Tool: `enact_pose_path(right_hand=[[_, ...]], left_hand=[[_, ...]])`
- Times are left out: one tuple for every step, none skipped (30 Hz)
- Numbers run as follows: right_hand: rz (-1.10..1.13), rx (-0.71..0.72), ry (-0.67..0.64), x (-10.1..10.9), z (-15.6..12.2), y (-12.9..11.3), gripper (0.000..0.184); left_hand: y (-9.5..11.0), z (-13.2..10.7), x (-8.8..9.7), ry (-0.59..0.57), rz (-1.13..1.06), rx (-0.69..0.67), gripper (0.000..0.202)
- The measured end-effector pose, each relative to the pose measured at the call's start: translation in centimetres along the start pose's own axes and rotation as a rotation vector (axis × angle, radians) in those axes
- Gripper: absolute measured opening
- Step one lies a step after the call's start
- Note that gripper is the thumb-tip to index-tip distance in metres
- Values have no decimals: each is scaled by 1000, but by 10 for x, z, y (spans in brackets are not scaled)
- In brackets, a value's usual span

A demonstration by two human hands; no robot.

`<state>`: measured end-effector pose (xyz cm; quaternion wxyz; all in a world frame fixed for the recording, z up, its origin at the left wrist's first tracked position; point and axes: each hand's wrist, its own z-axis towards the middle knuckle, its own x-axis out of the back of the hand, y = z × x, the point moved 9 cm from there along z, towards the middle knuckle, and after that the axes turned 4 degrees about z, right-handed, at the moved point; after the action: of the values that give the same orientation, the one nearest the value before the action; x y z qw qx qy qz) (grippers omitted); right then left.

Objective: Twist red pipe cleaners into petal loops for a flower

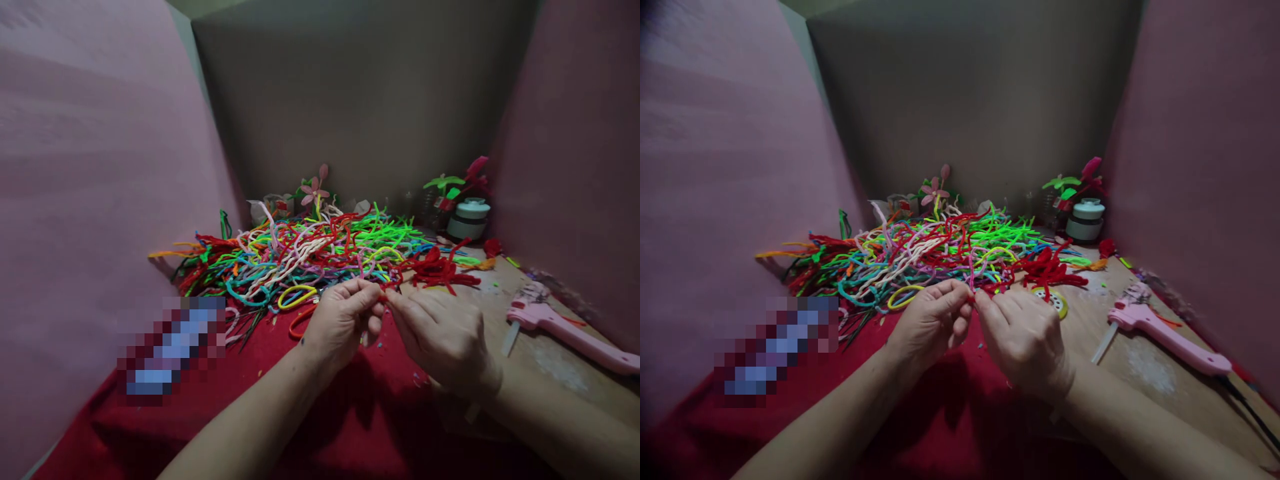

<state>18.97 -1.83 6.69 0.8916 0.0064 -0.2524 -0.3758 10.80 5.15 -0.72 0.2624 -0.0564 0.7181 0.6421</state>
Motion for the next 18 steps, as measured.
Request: enact_pose_path(right_hand=[[5, 0, 0, 0, 1, 0, 15], [9, 0, -3, -1, 1, 1, 15], [13, -2, -10, -2, 2, 2, 16], [17, -6, -16, -2, 2, 4, 16], [23, -12, -19, -3, 2, 6, 17], [32, -19, -20, -3, 2, 8, 17], [45, -29, -21, -4, 1, 11, 18], [57, -43, -22, -4, 1, 14, 19], [69, -58, -25, -4, 0, 16, 20], [77, -70, -28, -5, 0, 18, 20], [81, -75, -28, -5, -1, 20, 19], [81, -77, -25, -5, -1, 20, 18], [82, -78, -20, -5, -1, 21, 18], [88, -79, -13, -4, -1, 21, 17], [97, -84, -7, -4, -1, 22, 17], [110, -94, -4, -4, -1, 23, 18], [126, -109, -3, -5, -2, 24, 18], [141, -124, 3, -4, -2, 25, 18]], left_hand=[[1, 0, 3, 15, -3, 11, 24], [5, -1, 7, 31, -19, 12, 23], [12, -1, 11, 48, -45, 0, 24], [21, -1, 17, 74, -73, -33, 24], [30, -1, 24, 111, -100, -67, 24], [37, -2, 31, 148, -115, -90, 24], [44, -2, 38, 193, -118, -119, 24], [50, -4, 43, 226, -113, -147, 25], [55, -5, 46, 250, -100, -176, 26], [59, -6, 47, 263, -84, -202, 27], [62, -7, 47, 268, -69, -224, 27], [63, -8, 47, 271, -56, -242, 27], [65, -8, 48, 278, -50, -259, 26], [67, -9, 50, 289, -49, -274, 25], [69, -9, 53, 298, -56, -291, 24], [71, -9, 55, 300, -69, -305, 23], [73, -8, 57, 291, -89, -315, 22], [73, -7, 58, 271, -115, -316, 22]])
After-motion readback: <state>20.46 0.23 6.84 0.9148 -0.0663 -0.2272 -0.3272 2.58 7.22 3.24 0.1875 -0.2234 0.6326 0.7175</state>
